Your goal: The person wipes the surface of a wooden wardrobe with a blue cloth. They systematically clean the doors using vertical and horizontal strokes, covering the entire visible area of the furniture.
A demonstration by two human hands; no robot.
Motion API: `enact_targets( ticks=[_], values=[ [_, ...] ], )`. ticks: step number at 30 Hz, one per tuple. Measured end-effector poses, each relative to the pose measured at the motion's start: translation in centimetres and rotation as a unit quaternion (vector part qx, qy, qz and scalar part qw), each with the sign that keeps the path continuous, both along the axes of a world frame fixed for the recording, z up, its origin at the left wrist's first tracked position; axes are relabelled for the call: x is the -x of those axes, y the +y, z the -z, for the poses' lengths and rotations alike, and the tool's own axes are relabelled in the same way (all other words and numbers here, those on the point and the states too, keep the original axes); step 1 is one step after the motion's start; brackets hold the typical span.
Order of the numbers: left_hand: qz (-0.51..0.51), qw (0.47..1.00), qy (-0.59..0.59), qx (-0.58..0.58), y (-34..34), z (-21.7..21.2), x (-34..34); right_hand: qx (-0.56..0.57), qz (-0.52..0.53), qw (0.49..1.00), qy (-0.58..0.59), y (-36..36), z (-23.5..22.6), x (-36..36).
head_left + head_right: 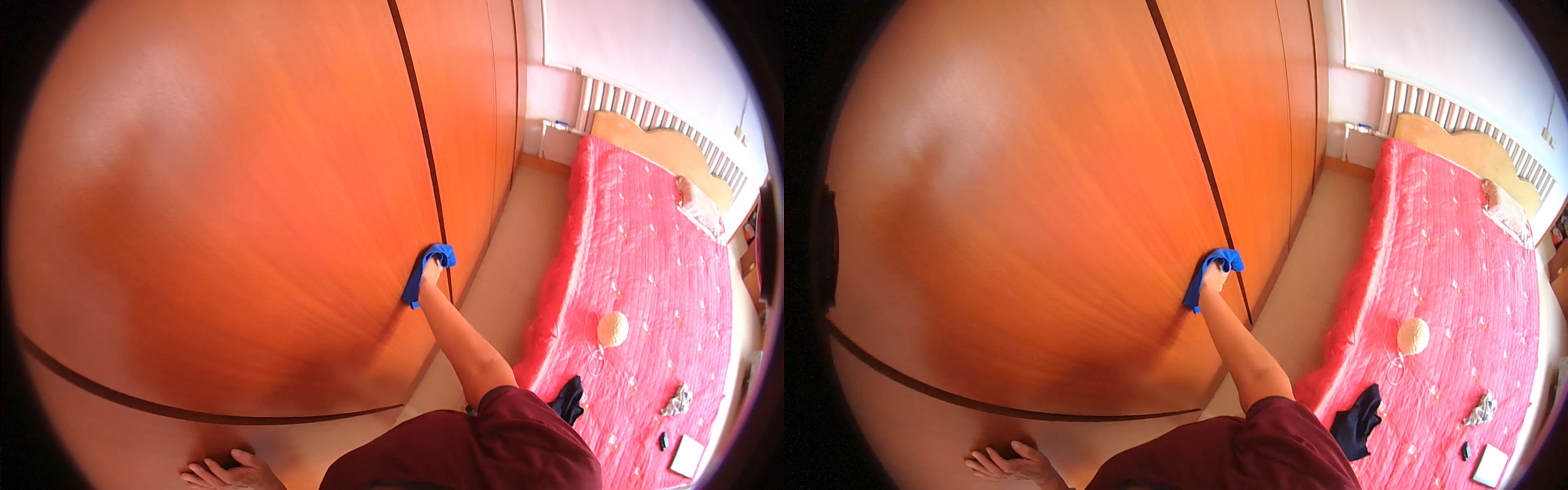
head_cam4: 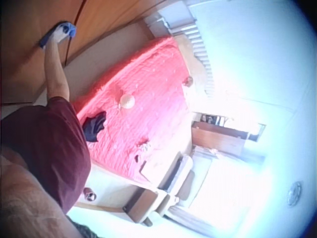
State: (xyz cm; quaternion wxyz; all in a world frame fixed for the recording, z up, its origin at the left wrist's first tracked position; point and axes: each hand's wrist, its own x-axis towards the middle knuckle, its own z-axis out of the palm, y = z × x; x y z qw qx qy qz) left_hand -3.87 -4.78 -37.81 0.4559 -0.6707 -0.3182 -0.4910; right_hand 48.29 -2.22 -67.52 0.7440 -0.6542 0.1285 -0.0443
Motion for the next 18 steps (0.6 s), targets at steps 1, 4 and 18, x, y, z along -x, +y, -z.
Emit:
enact_targets(
  ticks=[1,4,18],
  values=[
    [0.003,1.0,-0.002,-0.002,0.0,0.1,0.2,0.013,0.004,1.0,-0.006,-0.2,-1.7,0.2],
    [0.002,1.0,-0.012,-0.004,-0.2,0.2,0.5,-0.062,0.001,0.997,-0.053,-0.4,-11.1,1.7],
    [-0.014,0.999,0.018,-0.038,-0.5,-0.8,0.6,0.051,0.0,0.751,-0.658,-3.5,-59.0,17.7]
  ],
)
